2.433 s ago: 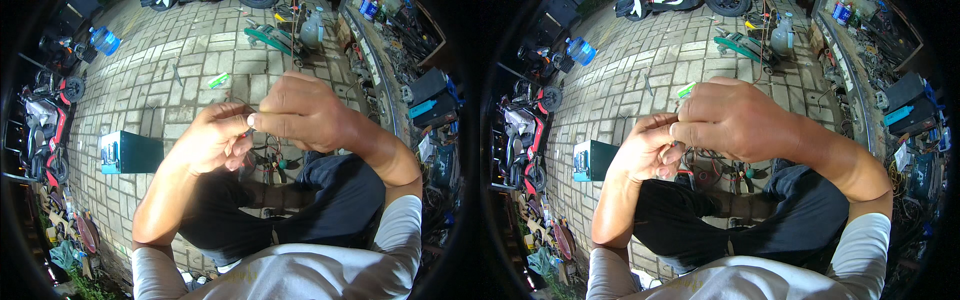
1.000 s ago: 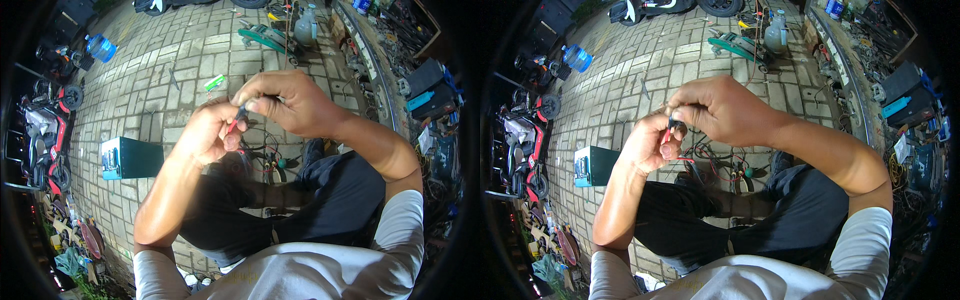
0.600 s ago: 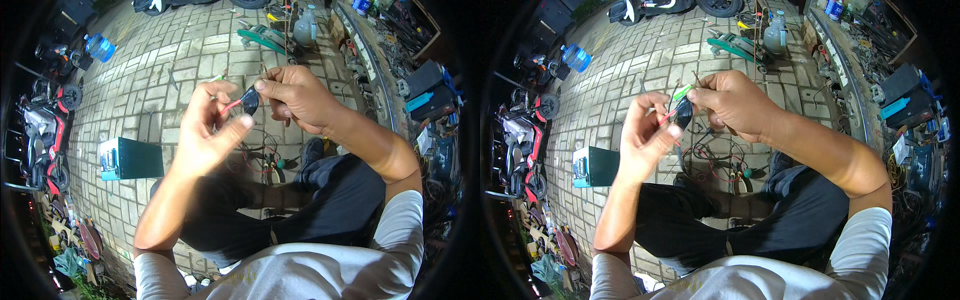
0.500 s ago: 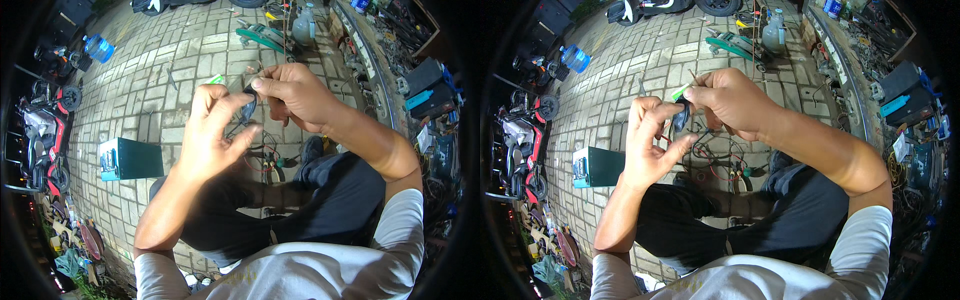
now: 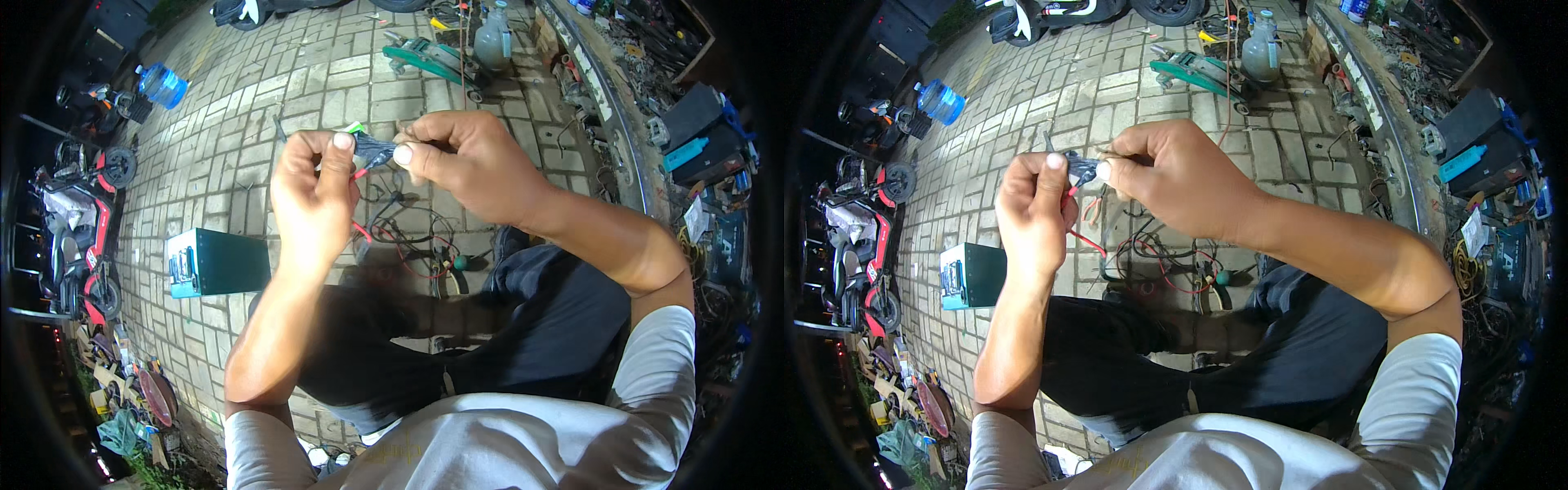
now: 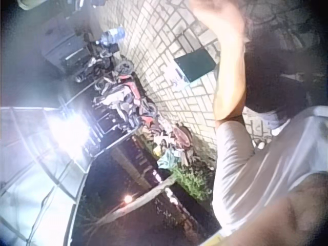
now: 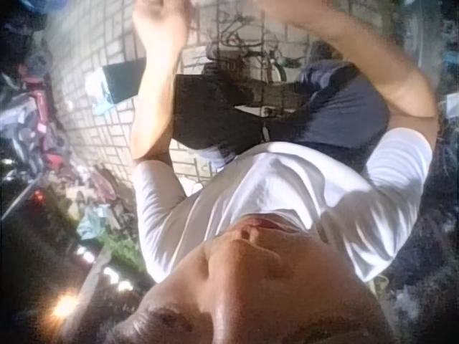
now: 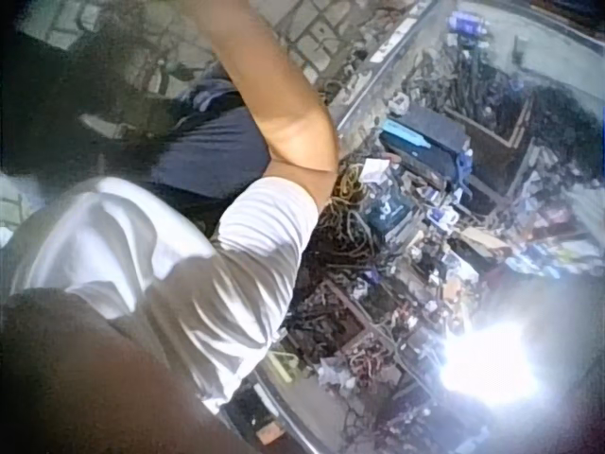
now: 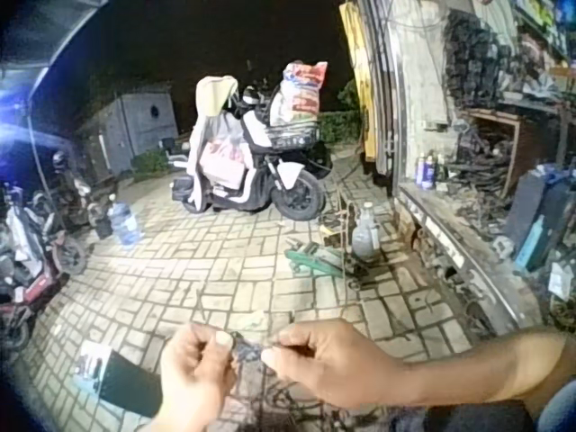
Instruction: The person sits on the floor and repairs electrical wires. They strip insulation from wire ends using pliers, twist the exposed strands together, and wrap the connections with red electrical tape.
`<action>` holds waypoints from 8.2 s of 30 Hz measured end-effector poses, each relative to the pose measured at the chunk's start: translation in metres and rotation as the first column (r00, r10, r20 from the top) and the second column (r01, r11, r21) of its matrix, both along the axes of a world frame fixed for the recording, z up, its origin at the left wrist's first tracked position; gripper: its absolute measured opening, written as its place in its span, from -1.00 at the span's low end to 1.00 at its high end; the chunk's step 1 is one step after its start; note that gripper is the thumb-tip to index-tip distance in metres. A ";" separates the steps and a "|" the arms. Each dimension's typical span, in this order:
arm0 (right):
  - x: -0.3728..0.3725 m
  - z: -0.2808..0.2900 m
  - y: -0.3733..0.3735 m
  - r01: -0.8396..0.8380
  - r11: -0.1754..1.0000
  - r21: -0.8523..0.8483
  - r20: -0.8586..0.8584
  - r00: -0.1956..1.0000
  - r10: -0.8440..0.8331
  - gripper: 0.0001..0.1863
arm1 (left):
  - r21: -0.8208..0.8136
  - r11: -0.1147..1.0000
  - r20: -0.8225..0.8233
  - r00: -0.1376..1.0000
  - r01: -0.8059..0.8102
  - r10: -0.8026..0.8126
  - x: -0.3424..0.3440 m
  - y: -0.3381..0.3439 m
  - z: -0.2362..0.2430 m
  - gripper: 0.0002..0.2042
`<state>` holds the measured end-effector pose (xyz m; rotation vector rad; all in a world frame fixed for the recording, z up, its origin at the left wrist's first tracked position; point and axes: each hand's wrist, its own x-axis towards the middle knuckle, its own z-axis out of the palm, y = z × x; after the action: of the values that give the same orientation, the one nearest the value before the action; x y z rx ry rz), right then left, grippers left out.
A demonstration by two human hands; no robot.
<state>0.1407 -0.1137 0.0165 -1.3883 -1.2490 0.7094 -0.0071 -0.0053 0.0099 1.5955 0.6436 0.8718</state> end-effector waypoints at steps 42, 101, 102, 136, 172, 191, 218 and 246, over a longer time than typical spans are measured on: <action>0.004 0.007 0.005 0.009 0.997 0.075 0.015 1.000 -0.010 -0.80 | -0.176 0.983 0.318 0.948 0.047 0.012 0.010 0.005 0.000 -0.83; 0.005 0.016 0.002 -0.012 0.980 -0.198 -0.407 0.911 -0.071 -0.76 | -0.797 0.451 0.278 0.906 0.403 -0.319 0.001 0.033 -0.002 -0.77; 0.006 0.016 0.000 -0.022 0.973 -0.228 -0.480 0.872 -0.093 -0.75 | -0.737 0.577 0.192 0.927 0.352 -0.321 -0.002 0.033 0.003 -0.69; 0.009 0.003 0.008 -0.059 0.993 0.098 -0.001 0.998 0.059 -0.77 | -0.733 0.644 -0.043 0.930 0.220 -0.366 0.007 0.023 0.003 -0.87; -0.004 0.012 -0.002 -0.051 0.958 0.281 0.457 0.885 -0.086 -0.85 | -0.068 0.984 0.343 0.930 0.166 -0.133 0.022 0.021 -0.006 -0.83; 0.010 0.020 -0.001 -0.073 0.979 -0.192 -0.222 0.975 0.030 -0.76 | -0.471 0.831 -0.011 0.940 0.296 -0.341 -0.002 0.029 0.007 -0.54; 0.116 -0.006 -0.020 -0.268 0.846 -0.461 -0.231 0.957 0.177 -0.36 | 0.114 0.952 -0.106 0.956 0.285 -0.274 -0.009 0.013 -0.010 -0.65; 0.158 -0.047 -0.006 0.322 0.914 -0.246 0.215 0.938 -0.272 -0.81 | 0.672 0.731 -0.085 0.993 0.115 -0.078 -0.009 0.014 -0.006 -0.90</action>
<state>0.2991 -0.1194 -0.0307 -1.8636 -1.0637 0.5708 -0.0163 0.0086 0.0041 2.2948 0.2640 1.0588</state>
